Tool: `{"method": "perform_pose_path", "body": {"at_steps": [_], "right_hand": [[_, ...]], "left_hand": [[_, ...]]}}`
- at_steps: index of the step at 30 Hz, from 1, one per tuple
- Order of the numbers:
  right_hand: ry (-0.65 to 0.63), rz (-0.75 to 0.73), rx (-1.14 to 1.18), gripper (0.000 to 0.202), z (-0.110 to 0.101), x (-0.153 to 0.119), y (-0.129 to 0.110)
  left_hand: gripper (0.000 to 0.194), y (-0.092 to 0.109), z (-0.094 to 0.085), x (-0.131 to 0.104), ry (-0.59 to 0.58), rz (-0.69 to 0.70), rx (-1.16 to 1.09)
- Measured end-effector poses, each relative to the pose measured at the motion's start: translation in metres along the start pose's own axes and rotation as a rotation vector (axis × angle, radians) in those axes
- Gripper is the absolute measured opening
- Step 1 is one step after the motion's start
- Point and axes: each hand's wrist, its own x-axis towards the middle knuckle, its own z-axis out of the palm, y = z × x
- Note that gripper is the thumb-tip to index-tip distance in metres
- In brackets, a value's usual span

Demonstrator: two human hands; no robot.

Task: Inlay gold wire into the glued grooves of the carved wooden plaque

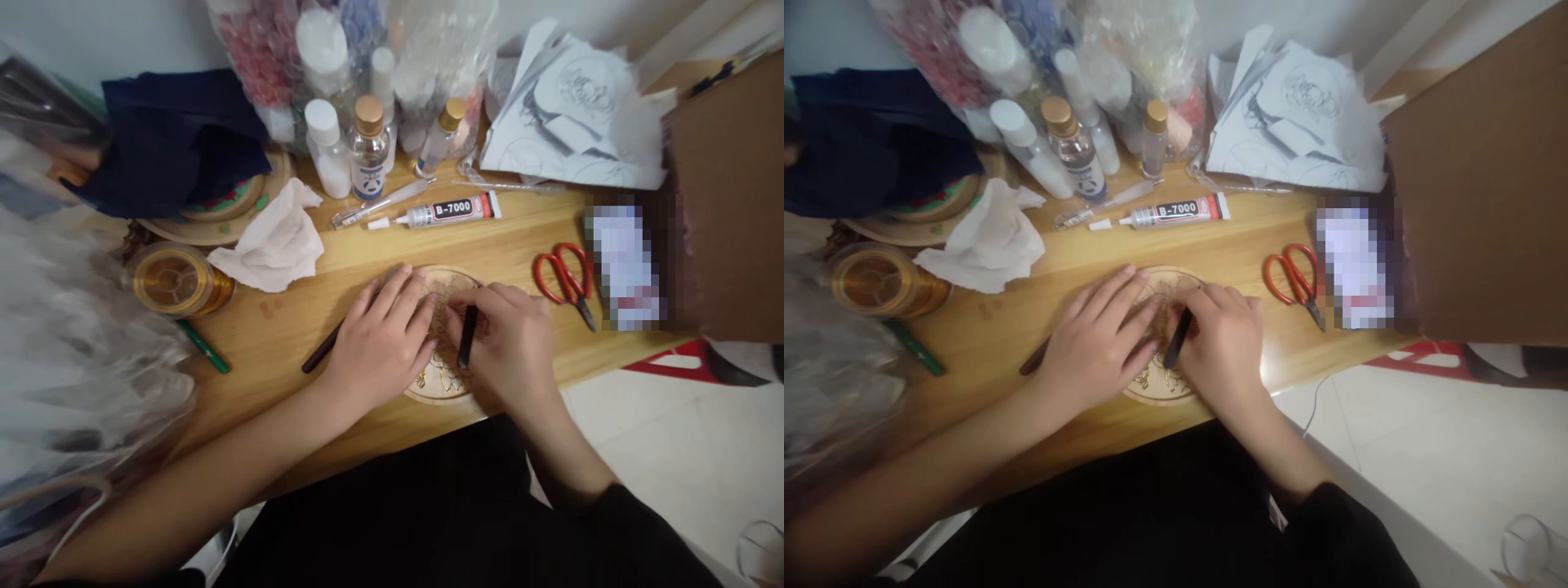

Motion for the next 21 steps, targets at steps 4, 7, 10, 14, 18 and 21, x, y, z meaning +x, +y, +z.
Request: {"method": "perform_pose_path", "body": {"at_steps": [4, 7, 10, 14, 18, 21], "right_hand": [[0.035, 0.009, -0.059, 0.016, 0.0029, -0.0001, -0.0039], [0.053, 0.008, -0.11, 0.014, 0.0053, -0.0003, -0.0062], [0.054, 0.013, -0.134, 0.015, 0.007, 0.0, -0.0073], [0.041, 0.035, -0.125, 0.017, 0.0072, 0.0018, -0.0079], [0.021, 0.058, -0.114, 0.021, 0.0069, 0.0044, -0.0096], [-0.01, 0.085, -0.081, 0.021, 0.0053, 0.0052, -0.0096]], "left_hand": [[0.038, -0.0006, 0.0004, -0.0005, 0.008, -0.003, -0.003], [0.038, -0.0007, 0.0008, -0.0009, 0.001, -0.005, -0.003], [0.038, -0.0007, 0.0009, -0.001, 0.006, -0.005, -0.01], [0.038, -0.0006, 0.0007, -0.0008, 0.008, -0.001, -0.013], [0.038, -0.0004, 0.0006, -0.0009, -0.001, -0.005, -0.015], [0.038, -0.0006, 0.0001, -0.0007, -0.017, -0.008, -0.021]]}}
